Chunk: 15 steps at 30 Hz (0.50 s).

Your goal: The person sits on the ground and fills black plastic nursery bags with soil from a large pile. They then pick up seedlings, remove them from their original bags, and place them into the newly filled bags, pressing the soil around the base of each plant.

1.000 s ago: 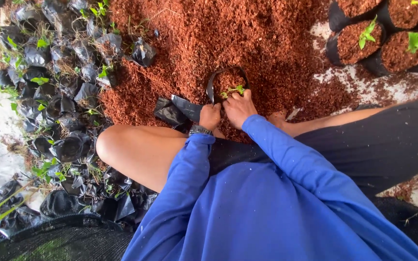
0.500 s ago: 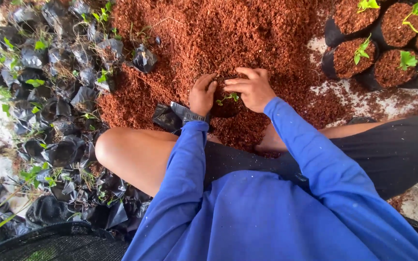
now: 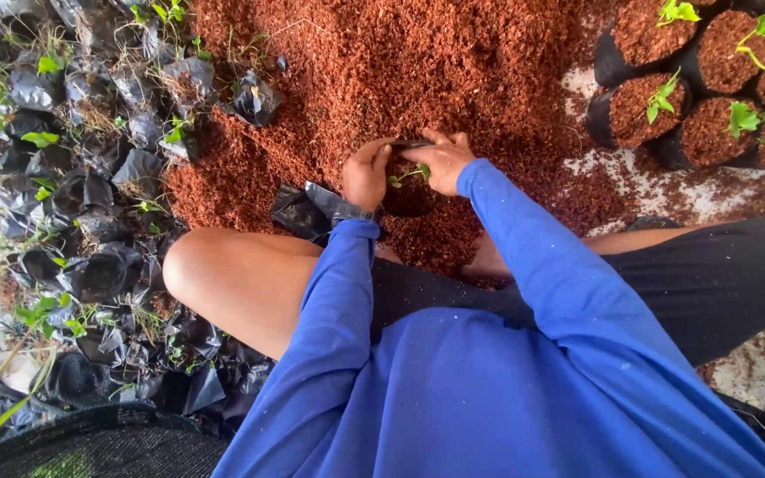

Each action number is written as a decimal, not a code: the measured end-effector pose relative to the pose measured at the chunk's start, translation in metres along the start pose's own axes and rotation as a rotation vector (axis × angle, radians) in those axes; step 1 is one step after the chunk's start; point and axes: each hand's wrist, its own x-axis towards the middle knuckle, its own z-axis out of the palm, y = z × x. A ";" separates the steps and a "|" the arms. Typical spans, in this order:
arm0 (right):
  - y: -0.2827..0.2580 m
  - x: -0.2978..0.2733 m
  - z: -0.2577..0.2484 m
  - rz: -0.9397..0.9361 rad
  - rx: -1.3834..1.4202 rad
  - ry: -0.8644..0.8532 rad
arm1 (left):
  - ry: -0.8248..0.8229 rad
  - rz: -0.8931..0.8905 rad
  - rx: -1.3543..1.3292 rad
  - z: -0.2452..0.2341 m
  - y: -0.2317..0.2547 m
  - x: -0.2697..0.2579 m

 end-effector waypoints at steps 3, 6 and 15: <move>-0.016 -0.024 -0.031 0.003 0.074 0.046 | -0.132 0.007 -0.074 -0.024 0.010 0.001; -0.006 -0.039 -0.014 0.008 0.103 0.071 | -0.256 -0.085 0.100 -0.012 -0.024 -0.019; -0.012 -0.068 -0.008 0.056 0.133 0.176 | -0.211 -0.082 0.115 -0.010 -0.037 -0.024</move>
